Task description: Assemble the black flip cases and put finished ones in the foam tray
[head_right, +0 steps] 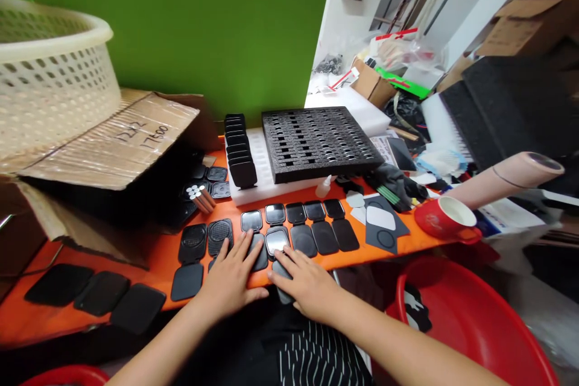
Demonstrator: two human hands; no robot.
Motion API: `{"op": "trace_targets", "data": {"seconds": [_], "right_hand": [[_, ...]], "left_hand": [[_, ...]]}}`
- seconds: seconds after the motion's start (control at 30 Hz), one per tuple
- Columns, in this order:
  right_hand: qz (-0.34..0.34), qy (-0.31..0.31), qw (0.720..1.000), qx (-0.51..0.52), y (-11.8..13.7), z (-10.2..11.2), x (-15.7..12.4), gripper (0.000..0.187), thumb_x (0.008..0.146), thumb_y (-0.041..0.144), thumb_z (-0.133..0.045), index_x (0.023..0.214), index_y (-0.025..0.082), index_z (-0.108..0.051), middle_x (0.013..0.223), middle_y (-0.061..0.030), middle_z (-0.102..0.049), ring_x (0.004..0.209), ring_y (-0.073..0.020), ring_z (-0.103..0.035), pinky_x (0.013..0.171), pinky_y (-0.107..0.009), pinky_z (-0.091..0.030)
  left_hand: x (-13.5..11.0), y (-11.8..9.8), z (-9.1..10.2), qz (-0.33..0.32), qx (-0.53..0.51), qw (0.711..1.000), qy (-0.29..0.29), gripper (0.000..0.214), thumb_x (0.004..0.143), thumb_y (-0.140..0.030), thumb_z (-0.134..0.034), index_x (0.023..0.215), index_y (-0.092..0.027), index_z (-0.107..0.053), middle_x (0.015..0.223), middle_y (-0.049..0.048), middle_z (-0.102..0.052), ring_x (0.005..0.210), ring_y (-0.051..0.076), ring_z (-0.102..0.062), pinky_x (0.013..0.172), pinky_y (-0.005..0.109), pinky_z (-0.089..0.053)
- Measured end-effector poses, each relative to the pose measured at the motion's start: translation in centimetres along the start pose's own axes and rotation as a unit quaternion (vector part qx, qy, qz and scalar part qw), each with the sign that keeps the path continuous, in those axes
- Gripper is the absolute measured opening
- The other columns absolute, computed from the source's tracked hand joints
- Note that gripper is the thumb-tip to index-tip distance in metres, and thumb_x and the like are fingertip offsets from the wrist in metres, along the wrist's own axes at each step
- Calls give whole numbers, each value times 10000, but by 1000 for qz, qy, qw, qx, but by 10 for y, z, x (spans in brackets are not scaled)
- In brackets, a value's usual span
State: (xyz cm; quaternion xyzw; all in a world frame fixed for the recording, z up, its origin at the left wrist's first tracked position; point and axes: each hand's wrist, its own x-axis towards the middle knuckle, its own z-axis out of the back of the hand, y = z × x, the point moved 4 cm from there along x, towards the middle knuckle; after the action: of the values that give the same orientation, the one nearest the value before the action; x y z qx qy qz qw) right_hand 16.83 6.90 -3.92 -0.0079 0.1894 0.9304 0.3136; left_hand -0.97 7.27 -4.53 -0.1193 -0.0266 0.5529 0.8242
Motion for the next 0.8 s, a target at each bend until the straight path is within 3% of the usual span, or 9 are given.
{"op": "trace_targets", "data": {"seconds": [0.1,0.2,0.3,0.37,0.4,0.47,0.57,0.67,0.8], "right_hand": [[12,-86,993,77,-3,28,-9,536,795,62,-461,1290,259,-513,1358,-84,-493,1299,-234,-388,1021,-449,-396],[-59,-207,960,178,-19,63,-20,337,863,174,-449,1137,260,-625,1141,-55,-656,1078,-203,-596,947,-383,-478],[-213,-327,883,262,-43,86,-31,182,811,349,-581,917,233,-673,901,-45,-701,829,-211,-661,786,-353,-543],[-295,-371,820,322,-58,91,-36,266,743,440,-640,879,211,-654,779,-37,-679,656,-193,-640,621,-323,-553],[-321,-381,792,353,-63,91,-38,320,713,472,-657,885,203,-642,745,-31,-664,595,-178,-617,540,-300,-537],[-345,-388,750,410,-72,88,-37,400,669,509,-679,909,194,-621,729,-26,-647,553,-162,-591,442,-262,-495],[-334,-363,731,471,-76,79,-31,429,632,504,-711,905,187,-613,737,-27,-647,595,-175,-605,477,-276,-509],[-315,-327,737,501,-75,68,-26,412,617,462,-742,897,184,-627,778,-32,-660,680,-199,-627,621,-348,-543],[-307,-321,735,512,-72,55,-24,360,627,432,-744,877,191,-648,821,-28,-668,766,-209,-631,740,-376,-529]], "left_hand": [[-4,-9,-4,10,21,1000,-19,799,706,-335,-696,1398,-182,-326,1475,199,-256,1343,347,-273,1057,595,-228],[-17,-13,-7,-3,16,999,-43,703,702,-158,-645,1355,-248,-403,1431,170,-372,1309,345,-345,1039,596,-268],[-29,-13,1,-57,-46,994,-85,556,744,-99,-532,1270,-277,-508,1349,146,-492,1240,329,-451,995,563,-357],[-31,-7,13,-69,-126,982,-121,462,796,-102,-456,1218,-267,-548,1262,120,-578,1152,284,-546,941,472,-440],[-29,-2,21,-47,-177,973,-142,416,825,-128,-438,1201,-262,-554,1199,104,-624,1091,260,-593,897,418,-475],[-19,13,33,73,-275,942,-179,352,865,-249,-470,1212,-264,-530,1047,75,-692,937,233,-664,770,334,-519],[2,28,39,221,-312,908,-173,621,850,-364,-519,1406,-220,-281,830,48,-699,774,243,-685,631,300,-500],[22,31,36,239,-202,940,-138,635,879,-343,-470,1435,-180,-208,780,52,-667,740,244,-668,624,296,-471],[31,29,29,185,-16,973,-139,418,883,-322,-471,1276,-182,-492,898,100,-637,858,270,-609,748,359,-464]]}}
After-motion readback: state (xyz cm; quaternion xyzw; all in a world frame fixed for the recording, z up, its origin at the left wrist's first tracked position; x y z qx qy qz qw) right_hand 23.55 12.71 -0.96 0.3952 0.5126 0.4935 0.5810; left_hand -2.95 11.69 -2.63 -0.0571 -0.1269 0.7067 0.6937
